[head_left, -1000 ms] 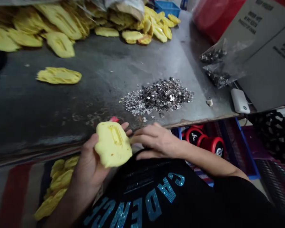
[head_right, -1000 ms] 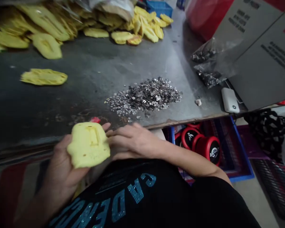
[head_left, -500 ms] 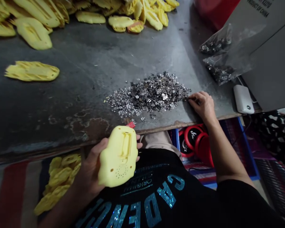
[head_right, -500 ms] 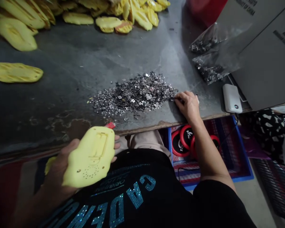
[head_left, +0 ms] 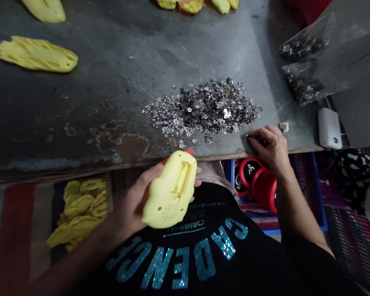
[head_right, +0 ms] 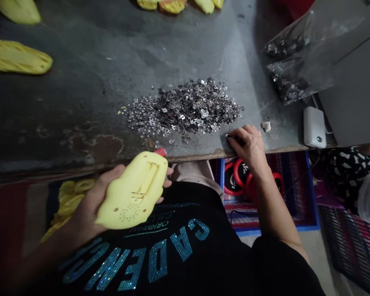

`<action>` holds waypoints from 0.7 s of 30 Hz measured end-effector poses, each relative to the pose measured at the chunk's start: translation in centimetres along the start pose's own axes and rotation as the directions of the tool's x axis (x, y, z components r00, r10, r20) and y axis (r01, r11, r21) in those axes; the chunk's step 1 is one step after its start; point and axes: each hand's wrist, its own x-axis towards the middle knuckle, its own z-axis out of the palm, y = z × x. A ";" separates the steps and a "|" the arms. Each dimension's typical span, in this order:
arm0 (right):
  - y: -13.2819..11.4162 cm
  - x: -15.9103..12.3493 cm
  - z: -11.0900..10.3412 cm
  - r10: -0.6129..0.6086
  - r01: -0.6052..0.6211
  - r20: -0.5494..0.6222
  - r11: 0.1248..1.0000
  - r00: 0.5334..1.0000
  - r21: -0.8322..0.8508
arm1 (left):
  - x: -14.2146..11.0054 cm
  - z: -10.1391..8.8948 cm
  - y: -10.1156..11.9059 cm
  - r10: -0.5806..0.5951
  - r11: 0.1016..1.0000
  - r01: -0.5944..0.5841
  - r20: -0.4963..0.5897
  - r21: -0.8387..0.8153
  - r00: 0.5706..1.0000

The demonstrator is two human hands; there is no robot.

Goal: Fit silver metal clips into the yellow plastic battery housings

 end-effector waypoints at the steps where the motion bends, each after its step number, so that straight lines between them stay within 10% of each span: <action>1: -0.5 0.0 0.0 -0.021 0.021 -0.010 0.999 1.000 0.029 | 0.1 0.2 -0.1 0.006 1.000 -0.005 0.040 -0.022 0.999; 11: -12.5 1.2 0.6 -0.484 0.413 0.000 0.747 0.875 0.521 | -0.7 1.6 -0.5 0.022 0.991 0.004 0.196 -0.135 0.980; 21: -14.3 2.5 0.7 -0.615 0.566 0.015 0.734 0.788 0.376 | -0.6 0.6 -0.6 0.048 0.983 -0.005 0.228 -0.184 0.973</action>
